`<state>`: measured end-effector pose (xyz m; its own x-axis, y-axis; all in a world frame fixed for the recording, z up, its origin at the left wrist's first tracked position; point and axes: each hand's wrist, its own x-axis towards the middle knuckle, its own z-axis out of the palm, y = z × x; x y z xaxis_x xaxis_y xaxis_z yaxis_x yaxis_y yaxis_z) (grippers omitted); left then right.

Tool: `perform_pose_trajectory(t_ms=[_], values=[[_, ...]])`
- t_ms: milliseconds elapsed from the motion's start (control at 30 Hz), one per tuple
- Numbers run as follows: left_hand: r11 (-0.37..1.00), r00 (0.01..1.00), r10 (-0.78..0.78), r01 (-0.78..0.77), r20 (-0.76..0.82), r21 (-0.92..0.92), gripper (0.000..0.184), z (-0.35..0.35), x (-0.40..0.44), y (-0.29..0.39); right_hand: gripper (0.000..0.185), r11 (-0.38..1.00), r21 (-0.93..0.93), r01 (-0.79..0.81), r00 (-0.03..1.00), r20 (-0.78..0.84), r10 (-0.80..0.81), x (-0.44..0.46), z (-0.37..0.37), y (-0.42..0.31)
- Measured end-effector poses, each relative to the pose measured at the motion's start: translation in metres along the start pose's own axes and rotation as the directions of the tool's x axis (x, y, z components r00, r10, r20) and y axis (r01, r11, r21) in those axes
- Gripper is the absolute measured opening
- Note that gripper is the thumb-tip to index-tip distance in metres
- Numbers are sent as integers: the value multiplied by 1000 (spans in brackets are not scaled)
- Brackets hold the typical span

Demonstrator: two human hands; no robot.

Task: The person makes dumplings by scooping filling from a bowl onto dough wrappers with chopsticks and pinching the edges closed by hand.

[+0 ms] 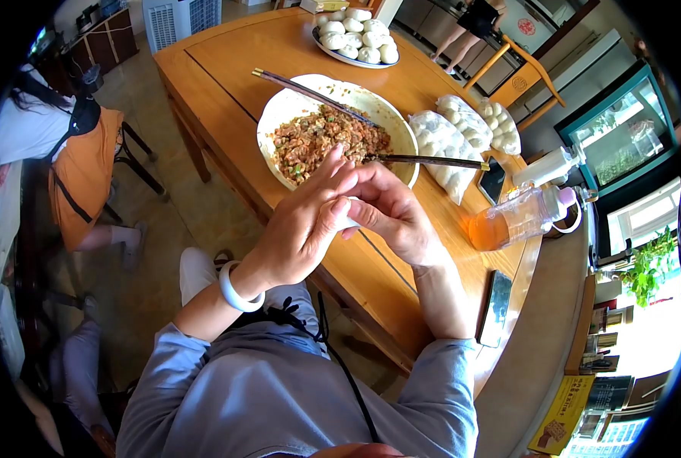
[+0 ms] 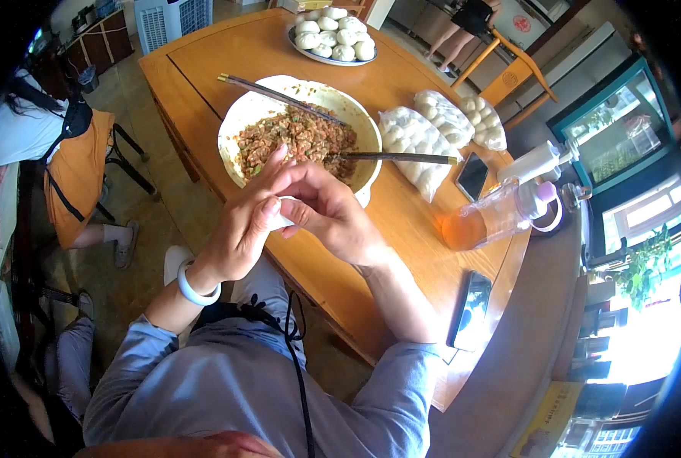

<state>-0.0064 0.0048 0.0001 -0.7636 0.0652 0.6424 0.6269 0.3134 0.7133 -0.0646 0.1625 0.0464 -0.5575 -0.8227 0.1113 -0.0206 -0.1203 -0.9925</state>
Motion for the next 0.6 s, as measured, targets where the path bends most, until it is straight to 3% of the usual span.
perform_pose_trajectory(t_ms=[200,600], values=[[995,998,57,-56,-7,86,38,1,3,1,40,999,-32,39,998,-47,-41,1,0,3],[996,999,36,-35,-14,78,39,1,3,3,46,998,-51,37,997,-59,-40,0,2,-2]])
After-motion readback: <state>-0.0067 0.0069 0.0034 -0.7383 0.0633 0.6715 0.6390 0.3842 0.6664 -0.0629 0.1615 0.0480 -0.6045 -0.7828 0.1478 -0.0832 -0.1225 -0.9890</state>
